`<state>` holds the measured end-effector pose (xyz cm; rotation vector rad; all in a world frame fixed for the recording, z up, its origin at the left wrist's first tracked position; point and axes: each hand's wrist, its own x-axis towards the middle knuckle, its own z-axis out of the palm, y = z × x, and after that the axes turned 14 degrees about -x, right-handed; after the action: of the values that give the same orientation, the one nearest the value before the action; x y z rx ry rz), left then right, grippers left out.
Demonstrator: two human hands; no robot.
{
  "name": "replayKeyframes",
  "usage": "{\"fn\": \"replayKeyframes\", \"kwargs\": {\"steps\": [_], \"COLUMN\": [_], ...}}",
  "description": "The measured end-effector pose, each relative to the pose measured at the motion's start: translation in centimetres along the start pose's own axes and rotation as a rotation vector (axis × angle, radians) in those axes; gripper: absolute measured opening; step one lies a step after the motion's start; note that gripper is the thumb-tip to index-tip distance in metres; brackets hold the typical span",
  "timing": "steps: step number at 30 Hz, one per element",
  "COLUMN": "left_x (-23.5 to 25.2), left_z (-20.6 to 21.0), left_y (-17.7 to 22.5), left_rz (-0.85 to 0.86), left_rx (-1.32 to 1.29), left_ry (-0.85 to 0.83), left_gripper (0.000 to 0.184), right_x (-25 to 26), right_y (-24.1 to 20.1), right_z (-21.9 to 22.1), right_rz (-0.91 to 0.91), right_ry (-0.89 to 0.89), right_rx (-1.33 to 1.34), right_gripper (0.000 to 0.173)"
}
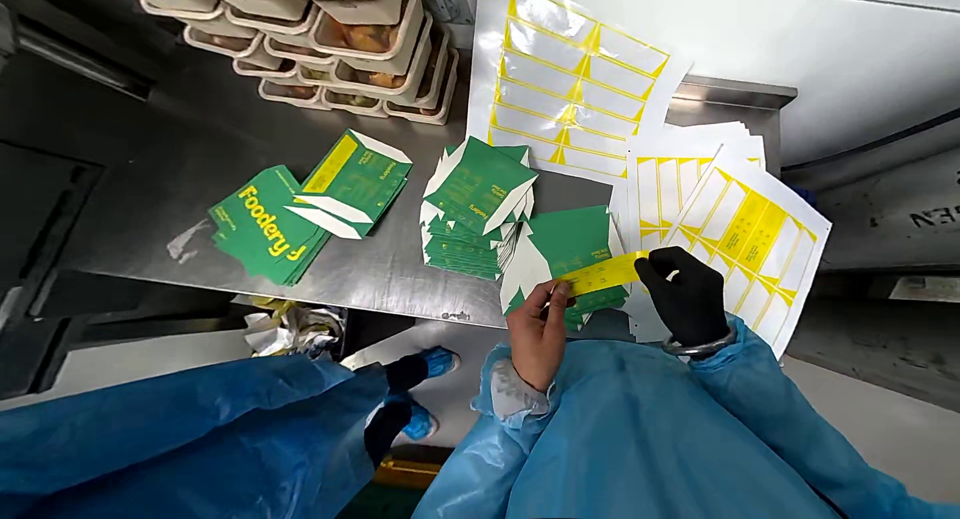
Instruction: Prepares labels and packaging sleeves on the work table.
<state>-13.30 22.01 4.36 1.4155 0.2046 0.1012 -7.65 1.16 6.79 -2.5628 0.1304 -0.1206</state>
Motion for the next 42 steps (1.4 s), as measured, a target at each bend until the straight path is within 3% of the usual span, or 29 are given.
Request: {"fn": "replayKeyframes", "kwargs": {"steps": [5,11,12,15,16,19,28,42], "left_x": [1.2,3.0,3.5,5.2,5.7,7.1,9.3,12.0], "left_z": [0.0,0.5,0.5,0.4,0.4,0.6,-0.5,1.0], "left_y": [-1.2,-4.3,-4.6,-4.8,-5.1,-7.1,-10.9,-10.0], "left_rz": [-0.033,-0.046,-0.059,-0.151,-0.171,-0.161,-0.304,-0.349], "left_rx": [0.027,-0.16,-0.184,-0.191,-0.142,0.074,0.446,0.581], "left_ry": [0.097,0.3,0.318,0.378,0.396,0.4,0.434,0.421], "left_gripper": [0.024,0.019,0.022,0.059,0.057,0.019,0.027,0.026], "right_x": [-0.3,0.8,1.4,3.9,4.9,8.1,11.3,10.4], "right_y": [-0.1,0.0,0.1,0.8,1.2,2.5,4.4,5.5], "right_z": [0.2,1.9,2.2,2.9,3.2,5.5,11.8,12.8], "right_rz": [0.02,0.019,0.026,0.08,0.104,0.197,0.237,0.232], "right_ry": [-0.043,-0.109,-0.118,-0.201,-0.249,-0.392,-0.573,-0.411], "right_rx": [0.031,0.062,0.067,0.062,0.048,0.004,-0.086,-0.092], "right_gripper": [0.014,0.015,0.015,0.018,0.02,0.026,0.029,0.029]}}
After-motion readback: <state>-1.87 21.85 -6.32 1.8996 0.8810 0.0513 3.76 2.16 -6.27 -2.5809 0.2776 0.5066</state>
